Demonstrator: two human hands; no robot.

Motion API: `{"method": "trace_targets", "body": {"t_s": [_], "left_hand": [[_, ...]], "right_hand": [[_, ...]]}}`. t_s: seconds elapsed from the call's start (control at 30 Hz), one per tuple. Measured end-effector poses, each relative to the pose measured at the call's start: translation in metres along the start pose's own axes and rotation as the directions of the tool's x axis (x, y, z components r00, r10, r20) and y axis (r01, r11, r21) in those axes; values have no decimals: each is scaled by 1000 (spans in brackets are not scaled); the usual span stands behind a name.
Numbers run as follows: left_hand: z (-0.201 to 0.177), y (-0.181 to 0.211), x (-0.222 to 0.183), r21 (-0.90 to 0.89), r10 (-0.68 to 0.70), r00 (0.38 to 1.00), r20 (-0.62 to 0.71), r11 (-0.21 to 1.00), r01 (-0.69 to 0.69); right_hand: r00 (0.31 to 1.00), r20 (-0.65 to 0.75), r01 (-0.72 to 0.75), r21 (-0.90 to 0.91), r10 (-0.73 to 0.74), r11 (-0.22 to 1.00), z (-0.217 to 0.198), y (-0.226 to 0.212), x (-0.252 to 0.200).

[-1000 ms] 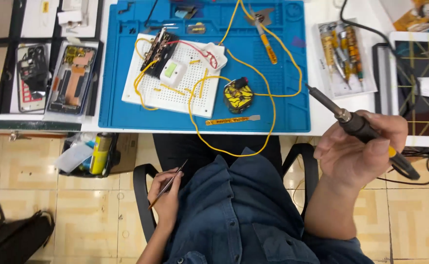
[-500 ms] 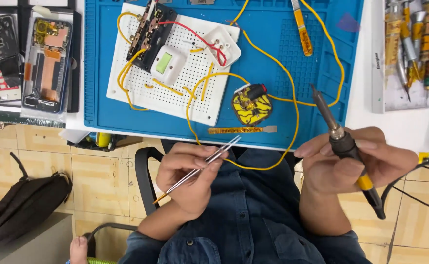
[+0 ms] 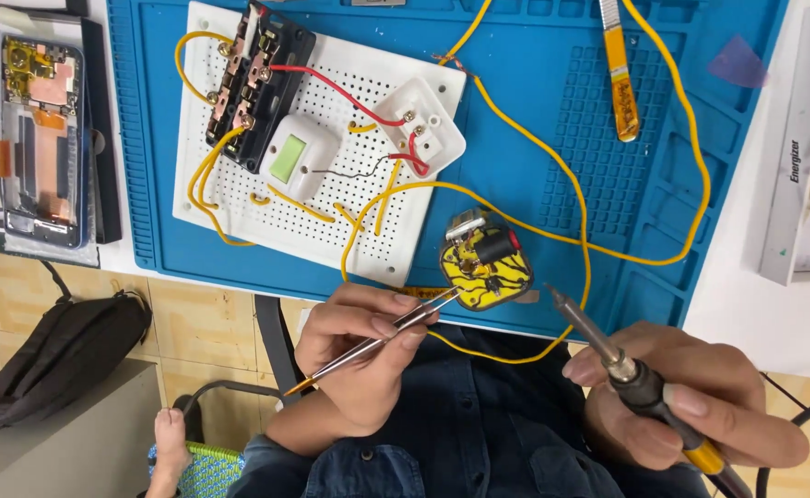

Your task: The person uses a soldering iron to join a wire to an electronic component while holding the wire in place with tweezers on a blue mat.

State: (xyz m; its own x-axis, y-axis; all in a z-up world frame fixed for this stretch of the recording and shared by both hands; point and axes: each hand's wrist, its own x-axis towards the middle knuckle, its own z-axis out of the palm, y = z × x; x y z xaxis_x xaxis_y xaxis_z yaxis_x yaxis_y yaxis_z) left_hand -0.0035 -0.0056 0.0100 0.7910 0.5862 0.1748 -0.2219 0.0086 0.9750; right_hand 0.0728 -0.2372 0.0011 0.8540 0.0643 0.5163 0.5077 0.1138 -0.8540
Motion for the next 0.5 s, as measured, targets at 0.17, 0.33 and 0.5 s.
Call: {"method": "trace_targets", "body": {"t_s": [0.17,0.33,0.5], "left_hand": [[3,0,0,68,-3,999,-32,998,5],[3,3,1,88,-43,998,-38,995,46],[2,3,1,82,-53,998,-28,995,55]], "right_hand": [[917,398,47,-74,-13,996,-44,2,-1],[922,349,-93,-214,165,972,-32,-30,6],[878,384,-158,-335,287,929,-41,-43,6]]}}
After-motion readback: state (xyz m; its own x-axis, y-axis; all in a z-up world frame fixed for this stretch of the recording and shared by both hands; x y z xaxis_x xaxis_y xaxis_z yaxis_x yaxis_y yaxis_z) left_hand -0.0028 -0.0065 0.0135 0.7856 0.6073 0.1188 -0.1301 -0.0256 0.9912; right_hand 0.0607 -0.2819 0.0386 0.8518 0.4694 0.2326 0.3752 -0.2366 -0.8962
